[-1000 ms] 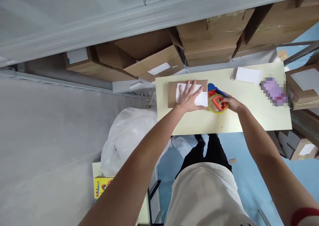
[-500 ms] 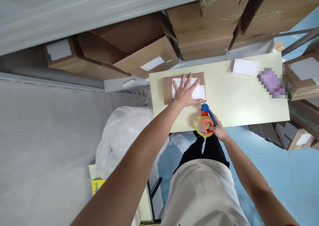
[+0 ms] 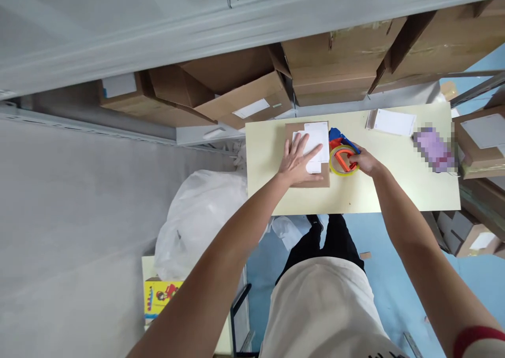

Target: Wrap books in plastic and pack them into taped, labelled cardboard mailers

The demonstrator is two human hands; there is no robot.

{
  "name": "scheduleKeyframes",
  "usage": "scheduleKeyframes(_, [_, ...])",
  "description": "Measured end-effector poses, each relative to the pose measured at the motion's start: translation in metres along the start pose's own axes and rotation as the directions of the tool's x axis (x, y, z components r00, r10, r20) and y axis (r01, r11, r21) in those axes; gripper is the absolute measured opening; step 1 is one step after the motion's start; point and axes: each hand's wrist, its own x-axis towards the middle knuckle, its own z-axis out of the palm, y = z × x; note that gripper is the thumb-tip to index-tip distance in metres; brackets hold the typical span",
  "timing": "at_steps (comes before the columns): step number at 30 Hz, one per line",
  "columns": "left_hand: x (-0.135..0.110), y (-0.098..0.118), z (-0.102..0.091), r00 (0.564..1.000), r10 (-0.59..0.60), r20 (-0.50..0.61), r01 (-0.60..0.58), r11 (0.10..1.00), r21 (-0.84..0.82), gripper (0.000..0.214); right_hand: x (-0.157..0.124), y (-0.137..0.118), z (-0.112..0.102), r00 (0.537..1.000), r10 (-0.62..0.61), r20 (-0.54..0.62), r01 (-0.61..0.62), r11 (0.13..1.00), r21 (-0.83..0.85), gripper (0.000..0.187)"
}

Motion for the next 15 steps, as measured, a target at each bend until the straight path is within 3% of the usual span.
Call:
scheduleKeyframes(5, [0.005, 0.003, 0.006, 1.0, -0.023, 0.002, 0.023, 0.999, -0.033, 0.107, -0.025, 0.013, 0.0, 1.0, 0.014, -0.012, -0.015, 0.998, -0.054, 0.081])
scheduleKeyframes(9, [0.004, 0.003, 0.007, 0.999, -0.036, -0.01, 0.036, 0.999, -0.034, 0.105, -0.082, 0.054, 0.01, 0.994, 0.105, 0.013, -0.103, 0.991, -0.088, 0.094])
scheduleKeyframes(12, [0.003, 0.003, 0.008, 0.999, -0.031, -0.016, 0.03, 0.999, -0.04, 0.105, -0.132, 0.096, 0.034, 0.987, 0.159, -0.003, -0.159, 0.984, -0.08, 0.097])
scheduleKeyframes(15, [0.004, 0.004, 0.01, 0.999, -0.037, -0.022, 0.036, 0.998, -0.043, 0.105, -0.16, 0.13, 0.07, 0.988, 0.131, -0.078, -0.136, 0.989, -0.066, 0.095])
